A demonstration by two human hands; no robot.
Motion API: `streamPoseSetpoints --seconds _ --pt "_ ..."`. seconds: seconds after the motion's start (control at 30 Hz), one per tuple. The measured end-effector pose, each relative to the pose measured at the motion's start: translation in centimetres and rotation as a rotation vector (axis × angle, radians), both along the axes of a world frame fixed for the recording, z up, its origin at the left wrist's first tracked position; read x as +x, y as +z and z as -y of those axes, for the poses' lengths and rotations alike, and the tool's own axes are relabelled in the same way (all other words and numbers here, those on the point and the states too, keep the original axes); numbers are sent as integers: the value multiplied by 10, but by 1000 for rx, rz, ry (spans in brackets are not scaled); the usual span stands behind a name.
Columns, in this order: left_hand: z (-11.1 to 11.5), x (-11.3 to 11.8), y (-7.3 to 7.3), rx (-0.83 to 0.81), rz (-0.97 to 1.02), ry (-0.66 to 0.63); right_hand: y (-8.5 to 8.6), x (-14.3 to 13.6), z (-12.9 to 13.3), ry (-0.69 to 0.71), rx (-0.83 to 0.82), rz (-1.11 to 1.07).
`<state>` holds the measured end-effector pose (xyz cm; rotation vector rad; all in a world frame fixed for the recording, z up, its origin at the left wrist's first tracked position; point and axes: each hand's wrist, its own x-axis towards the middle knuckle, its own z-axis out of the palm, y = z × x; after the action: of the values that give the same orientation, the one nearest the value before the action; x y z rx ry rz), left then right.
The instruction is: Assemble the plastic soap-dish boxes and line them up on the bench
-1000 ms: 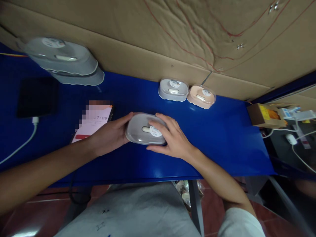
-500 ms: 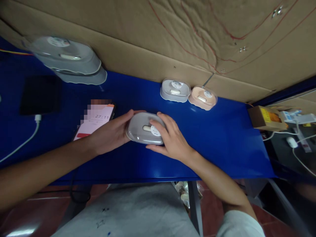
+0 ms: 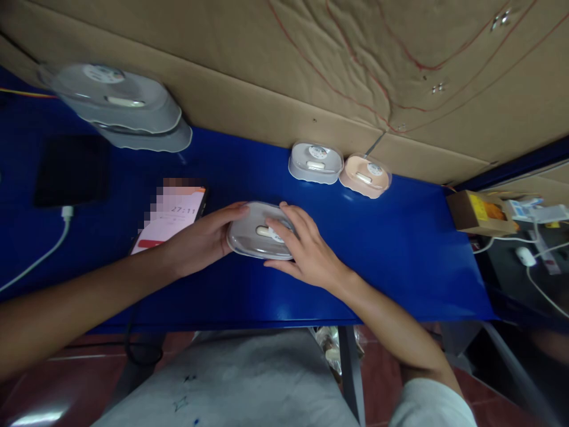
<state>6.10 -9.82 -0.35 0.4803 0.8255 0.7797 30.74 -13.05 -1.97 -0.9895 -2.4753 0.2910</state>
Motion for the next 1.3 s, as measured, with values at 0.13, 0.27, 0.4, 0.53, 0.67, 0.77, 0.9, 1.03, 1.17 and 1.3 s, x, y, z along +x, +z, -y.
streamPoseSetpoints --seconds 0.13,0.27,0.4,0.53,0.67,0.77,0.9,1.03,1.17,1.3 --pt "1 1 -1 -5 11 -4 -1 5 -6 31 -48 -68" --pt "1 2 -3 10 32 -28 -2 10 -9 38 -111 -96" --pt "0 1 -6 11 66 -44 -3 11 -10 52 -126 -137" --pt "0 0 -7 12 86 -59 -5 11 -10 65 -110 -144" --pt "0 -1 -8 17 93 -61 -5 11 -10 62 -87 -108" --pt "0 -1 -8 18 89 -61 -4 11 -9 78 -42 -68" --pt "0 -1 -6 17 75 -68 0 13 -9 131 53 -38" --pt "0 -1 -2 26 44 -78 5 12 -7 161 126 -20" --pt "-1 0 -2 4 31 -65 8 11 -4 199 163 18" --pt "-2 1 -3 -33 -11 -35 8 11 -4 216 132 76"
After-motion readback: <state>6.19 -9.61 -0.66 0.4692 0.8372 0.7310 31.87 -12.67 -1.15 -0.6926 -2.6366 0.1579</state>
